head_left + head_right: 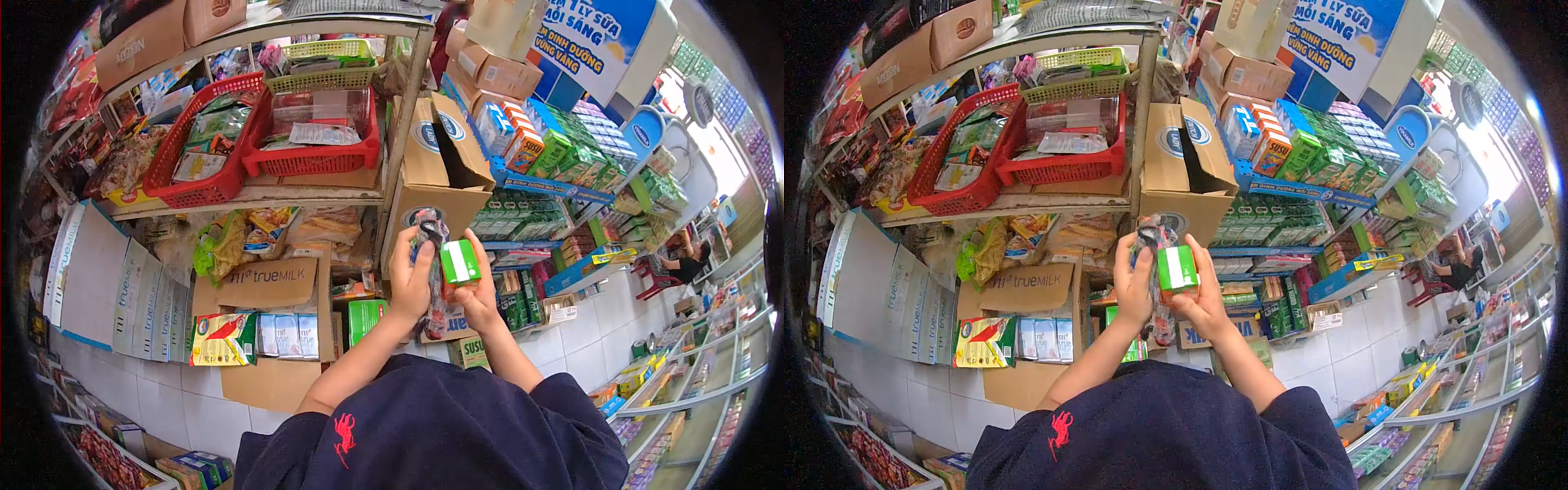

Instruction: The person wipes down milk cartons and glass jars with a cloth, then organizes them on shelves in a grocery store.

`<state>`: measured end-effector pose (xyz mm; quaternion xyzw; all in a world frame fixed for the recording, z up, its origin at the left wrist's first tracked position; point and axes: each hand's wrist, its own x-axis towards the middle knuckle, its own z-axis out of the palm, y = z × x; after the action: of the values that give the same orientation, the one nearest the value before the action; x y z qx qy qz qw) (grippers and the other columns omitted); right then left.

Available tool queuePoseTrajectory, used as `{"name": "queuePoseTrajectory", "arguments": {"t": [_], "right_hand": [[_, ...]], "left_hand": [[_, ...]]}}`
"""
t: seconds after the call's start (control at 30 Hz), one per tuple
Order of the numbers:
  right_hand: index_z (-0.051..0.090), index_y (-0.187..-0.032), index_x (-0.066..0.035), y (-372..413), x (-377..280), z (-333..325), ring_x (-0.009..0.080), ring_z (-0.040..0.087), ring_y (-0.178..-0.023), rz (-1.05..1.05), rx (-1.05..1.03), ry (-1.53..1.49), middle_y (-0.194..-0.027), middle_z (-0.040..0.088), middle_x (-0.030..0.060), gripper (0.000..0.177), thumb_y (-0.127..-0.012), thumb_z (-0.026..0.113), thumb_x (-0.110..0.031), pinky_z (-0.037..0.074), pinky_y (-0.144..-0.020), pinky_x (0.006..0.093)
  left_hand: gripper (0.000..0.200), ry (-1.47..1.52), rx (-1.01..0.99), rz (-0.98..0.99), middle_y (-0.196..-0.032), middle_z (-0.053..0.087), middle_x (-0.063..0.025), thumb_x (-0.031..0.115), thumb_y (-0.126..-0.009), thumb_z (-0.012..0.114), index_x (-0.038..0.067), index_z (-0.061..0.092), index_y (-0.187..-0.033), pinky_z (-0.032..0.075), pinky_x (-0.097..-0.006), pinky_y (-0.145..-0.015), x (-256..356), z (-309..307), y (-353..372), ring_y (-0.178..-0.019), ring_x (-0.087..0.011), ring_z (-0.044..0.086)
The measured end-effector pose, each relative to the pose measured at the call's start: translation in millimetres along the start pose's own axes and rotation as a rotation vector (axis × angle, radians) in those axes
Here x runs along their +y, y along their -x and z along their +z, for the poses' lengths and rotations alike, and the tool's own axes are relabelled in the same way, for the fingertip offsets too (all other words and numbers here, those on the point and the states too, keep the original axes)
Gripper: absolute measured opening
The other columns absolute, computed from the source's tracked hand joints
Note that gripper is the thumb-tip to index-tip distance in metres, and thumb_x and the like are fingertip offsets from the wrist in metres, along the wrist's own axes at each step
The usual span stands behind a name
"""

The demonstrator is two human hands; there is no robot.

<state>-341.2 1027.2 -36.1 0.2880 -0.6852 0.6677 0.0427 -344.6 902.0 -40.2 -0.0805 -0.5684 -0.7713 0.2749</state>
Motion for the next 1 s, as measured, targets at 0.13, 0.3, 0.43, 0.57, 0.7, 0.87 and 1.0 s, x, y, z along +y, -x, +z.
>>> {"name": "queuePoseTrajectory", "arguments": {"t": [0.13,0.3,0.43,0.57,0.7,0.87,1.0], "right_hand": [[0.013,-0.137,-0.003,-2.1,0.0,9.0,0.0106,0.046,-0.08,0.021,0.08,-0.209,-0.104,0.045,0.007,0.081,-0.078,0.06,-0.035,0.039,-0.07,0.0216],[0.011,-0.136,0.001,1.6,-14.4,23.3,0.0136,0.047,-0.097,-0.023,0.102,-0.194,-0.12,0.041,0.0105,0.089,-0.078,0.059,-0.045,0.037,-0.085,0.0256],[0.014,-0.135,0.003,2.2,-0.2,12.9,0.0175,0.04,-0.11,-0.056,0.205,-0.15,-0.125,0.034,0.0112,0.088,-0.078,0.057,-0.047,0.031,-0.094,0.0292],[0.016,-0.134,0.005,2.2,-6.8,14.8,0.0183,0.038,-0.11,0.022,0.245,-0.042,-0.122,0.035,0.0124,0.085,-0.078,0.056,-0.046,0.031,-0.093,0.0304],[0.019,-0.132,0.006,2.9,-1.8,12.8,0.023,0.04,-0.105,-0.152,0.153,0.167,-0.115,0.036,0.0137,0.083,-0.077,0.057,-0.042,0.03,-0.093,0.0328],[0.02,-0.133,0.004,-37.2,-14.1,44.2,0.0217,0.039,-0.107,-0.082,0.204,-0.105,-0.117,0.035,0.0136,0.077,-0.076,0.059,-0.029,0.029,-0.095,0.0322],[0.022,-0.132,0.004,-39.0,-18.5,58.3,0.0257,0.04,-0.106,-0.126,0.088,-0.023,-0.116,0.037,0.0155,0.076,-0.075,0.06,-0.03,0.029,-0.095,0.034]], "left_hand": [[0.025,-0.204,-0.054,0.242,-0.089,0.051,-0.0114,0.018,-0.085,0.052,-0.002,0.047,-0.101,0.039,-0.031,-0.077,23.6,-0.7,4.6,-0.083,-0.0214,0.051],[0.027,0.093,0.05,-0.017,-0.091,0.052,-0.0089,0.02,-0.086,0.053,-0.001,0.048,-0.101,0.039,-0.0275,-0.077,29.5,0.6,-2.0,-0.084,-0.0142,0.048],[0.029,-0.232,-0.148,0.05,-0.091,0.055,-0.0133,0.022,-0.086,0.052,-0.002,0.048,-0.102,0.04,-0.0305,-0.079,15.4,-3.5,2.9,-0.087,-0.0223,0.053],[0.027,-0.212,-0.129,0.049,-0.091,0.056,-0.0134,0.021,-0.086,0.051,-0.002,0.049,-0.101,0.04,-0.0309,-0.078,13.7,-0.7,6.6,-0.086,-0.0224,0.054],[0.025,-0.151,-0.161,-0.136,-0.09,0.056,-0.013,0.019,-0.086,0.051,-0.002,0.05,-0.1,0.04,-0.0302,-0.076,20.0,-7.9,-3.4,-0.084,-0.0208,0.054],[0.025,-0.208,-0.078,0.068,-0.093,0.056,-0.0116,0.019,-0.085,0.052,-0.001,0.049,-0.101,0.04,-0.0298,-0.078,36.4,-29.3,-10.6,-0.087,-0.0173,0.052],[0.026,-0.153,0.012,-0.058,-0.094,0.055,-0.0094,0.02,-0.086,0.052,-0.001,0.049,-0.1,0.039,-0.0295,-0.079,46.3,-40.7,-22.3,-0.088,-0.0158,0.051]]}}
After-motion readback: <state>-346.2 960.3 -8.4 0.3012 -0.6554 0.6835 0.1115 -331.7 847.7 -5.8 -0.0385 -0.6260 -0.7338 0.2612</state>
